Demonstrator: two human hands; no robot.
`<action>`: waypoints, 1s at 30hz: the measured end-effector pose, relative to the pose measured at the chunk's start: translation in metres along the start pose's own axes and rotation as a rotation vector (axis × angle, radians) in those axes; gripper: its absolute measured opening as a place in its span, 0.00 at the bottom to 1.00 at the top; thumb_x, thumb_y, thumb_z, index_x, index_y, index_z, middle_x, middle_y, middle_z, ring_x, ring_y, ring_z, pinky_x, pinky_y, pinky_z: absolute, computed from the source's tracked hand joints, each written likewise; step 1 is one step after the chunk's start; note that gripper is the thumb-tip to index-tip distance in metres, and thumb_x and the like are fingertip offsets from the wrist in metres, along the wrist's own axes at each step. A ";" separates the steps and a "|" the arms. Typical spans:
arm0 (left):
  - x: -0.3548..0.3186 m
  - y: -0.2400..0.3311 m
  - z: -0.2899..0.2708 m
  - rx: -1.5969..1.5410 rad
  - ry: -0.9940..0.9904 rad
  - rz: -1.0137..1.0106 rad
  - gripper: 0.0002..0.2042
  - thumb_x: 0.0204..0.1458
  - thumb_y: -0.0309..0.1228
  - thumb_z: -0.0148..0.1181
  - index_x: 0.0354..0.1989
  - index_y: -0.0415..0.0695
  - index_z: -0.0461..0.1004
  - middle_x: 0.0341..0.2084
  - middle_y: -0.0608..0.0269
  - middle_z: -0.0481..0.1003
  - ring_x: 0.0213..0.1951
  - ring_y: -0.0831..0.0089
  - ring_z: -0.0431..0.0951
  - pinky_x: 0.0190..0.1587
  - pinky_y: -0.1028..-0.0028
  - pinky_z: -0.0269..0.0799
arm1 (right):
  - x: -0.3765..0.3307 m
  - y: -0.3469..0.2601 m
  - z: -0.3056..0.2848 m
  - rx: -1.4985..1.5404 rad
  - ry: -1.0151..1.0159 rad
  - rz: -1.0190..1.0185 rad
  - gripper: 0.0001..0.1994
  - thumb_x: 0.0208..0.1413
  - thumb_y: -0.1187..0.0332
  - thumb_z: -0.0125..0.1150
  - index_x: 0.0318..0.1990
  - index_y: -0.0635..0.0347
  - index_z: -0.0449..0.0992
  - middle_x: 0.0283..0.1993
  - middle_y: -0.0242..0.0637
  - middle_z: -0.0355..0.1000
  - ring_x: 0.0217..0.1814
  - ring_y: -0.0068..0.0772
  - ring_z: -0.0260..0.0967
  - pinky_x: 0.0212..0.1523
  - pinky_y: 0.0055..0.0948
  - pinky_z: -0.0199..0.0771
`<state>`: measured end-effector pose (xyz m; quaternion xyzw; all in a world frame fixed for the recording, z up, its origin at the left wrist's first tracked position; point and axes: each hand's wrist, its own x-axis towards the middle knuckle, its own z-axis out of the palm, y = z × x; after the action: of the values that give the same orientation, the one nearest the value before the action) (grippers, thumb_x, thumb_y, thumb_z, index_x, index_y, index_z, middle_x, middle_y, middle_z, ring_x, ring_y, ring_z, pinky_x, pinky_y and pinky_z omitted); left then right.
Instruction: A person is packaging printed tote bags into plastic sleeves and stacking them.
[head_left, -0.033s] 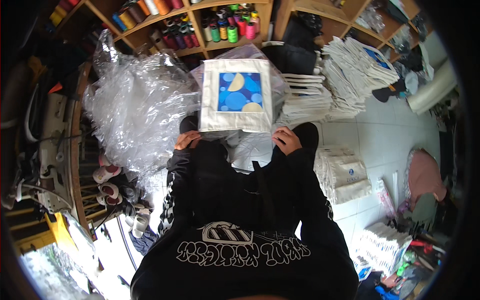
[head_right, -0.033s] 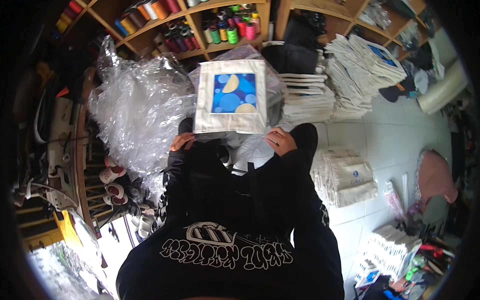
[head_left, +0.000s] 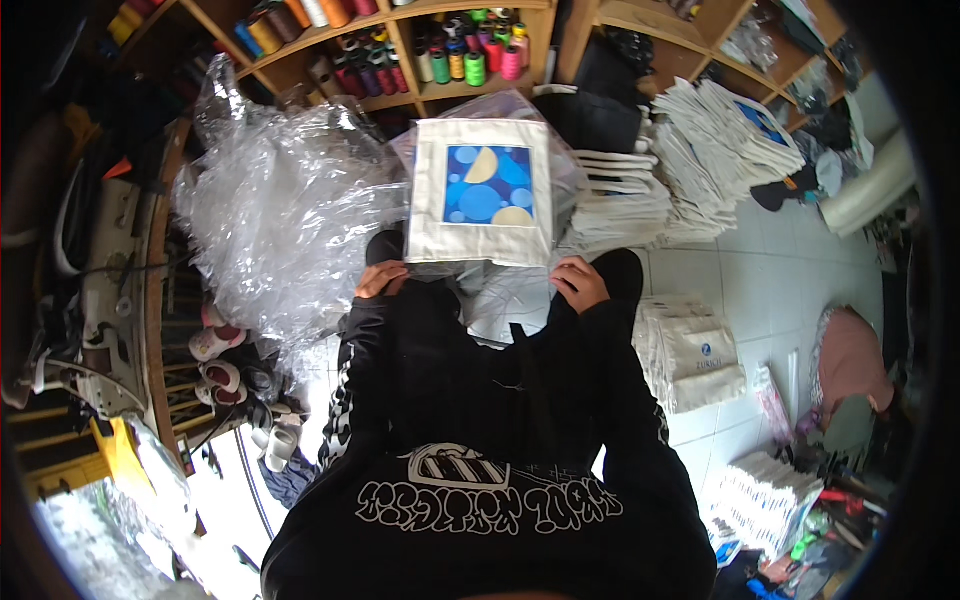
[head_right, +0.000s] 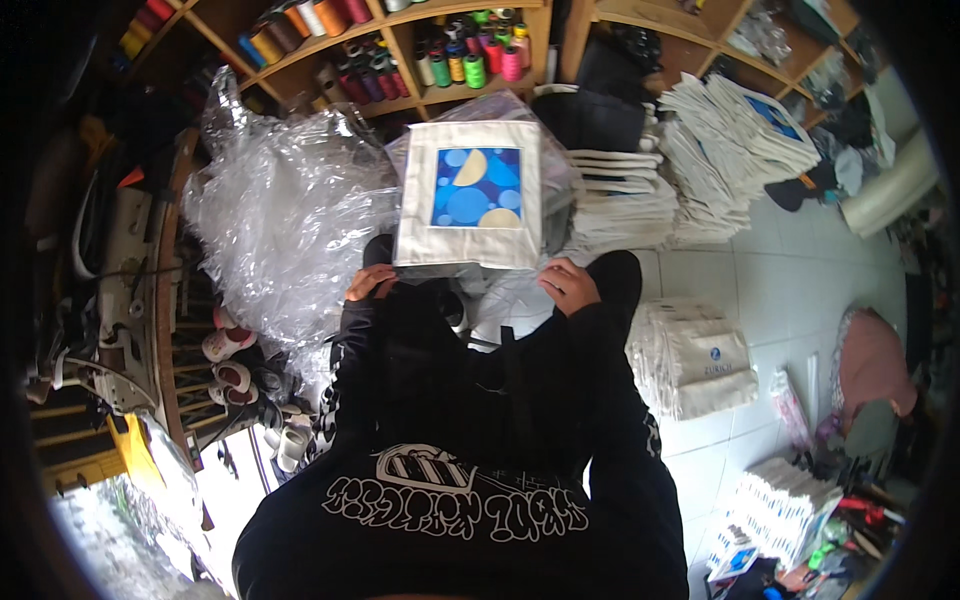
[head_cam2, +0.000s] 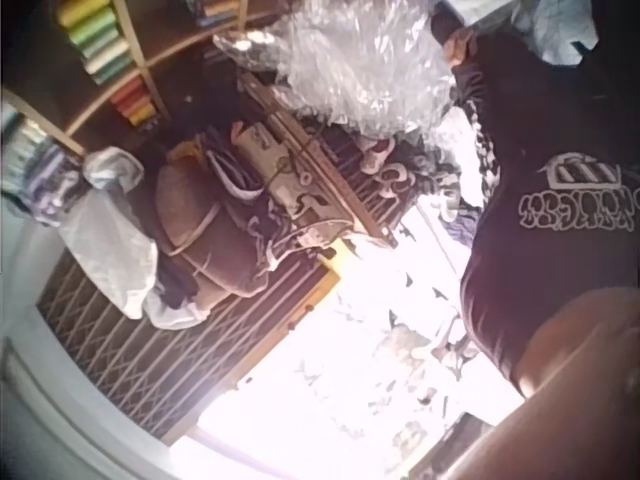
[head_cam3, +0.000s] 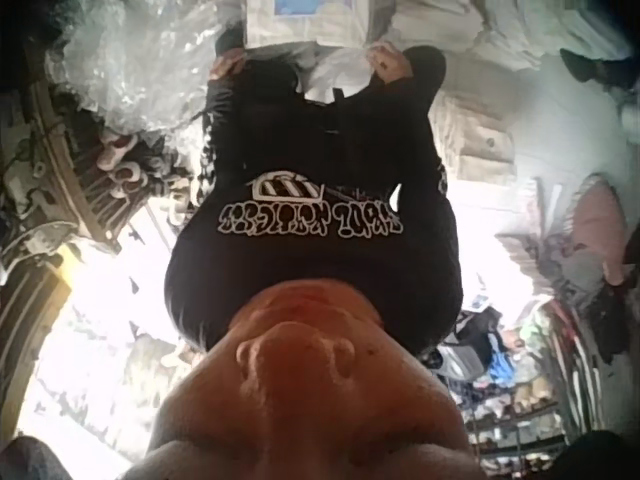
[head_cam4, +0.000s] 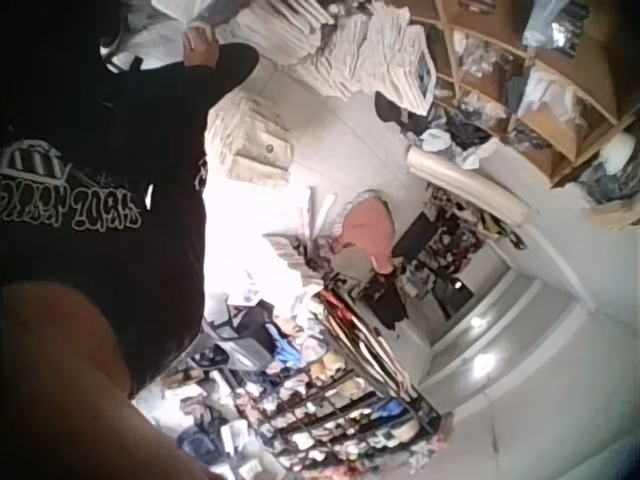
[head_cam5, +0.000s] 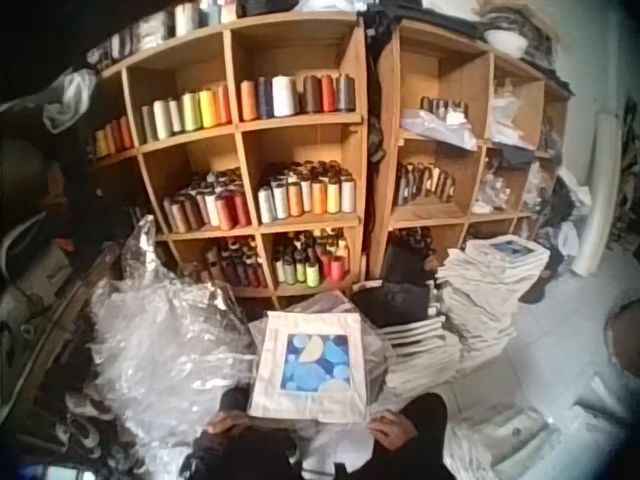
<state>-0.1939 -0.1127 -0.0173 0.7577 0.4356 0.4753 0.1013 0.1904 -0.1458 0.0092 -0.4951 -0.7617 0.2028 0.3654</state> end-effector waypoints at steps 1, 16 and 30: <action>0.000 0.004 0.001 -0.005 -0.009 -0.012 0.10 0.32 0.20 0.65 0.25 0.46 0.76 0.29 0.66 0.75 0.32 0.70 0.75 0.34 0.75 0.68 | -0.001 0.000 -0.003 -0.001 -0.010 -0.003 0.05 0.40 0.72 0.62 0.27 0.59 0.74 0.34 0.34 0.66 0.32 0.34 0.69 0.32 0.29 0.68; -0.003 0.003 -0.003 0.037 0.004 0.006 0.10 0.32 0.22 0.66 0.25 0.46 0.76 0.28 0.67 0.76 0.32 0.72 0.75 0.35 0.76 0.67 | 0.003 -0.004 0.001 0.013 -0.010 0.026 0.05 0.40 0.71 0.63 0.27 0.59 0.75 0.34 0.34 0.66 0.32 0.34 0.68 0.33 0.29 0.68; 0.026 0.013 -0.010 0.090 -0.065 0.284 0.10 0.30 0.20 0.63 0.25 0.43 0.74 0.25 0.67 0.75 0.29 0.72 0.74 0.31 0.77 0.67 | 0.006 -0.008 -0.007 0.169 0.144 0.036 0.05 0.41 0.76 0.61 0.27 0.64 0.72 0.33 0.38 0.69 0.33 0.35 0.69 0.32 0.24 0.67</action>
<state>-0.1905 -0.1034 0.0115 0.8304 0.3414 0.4402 0.0127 0.1899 -0.1442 0.0214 -0.4895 -0.7048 0.2366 0.4558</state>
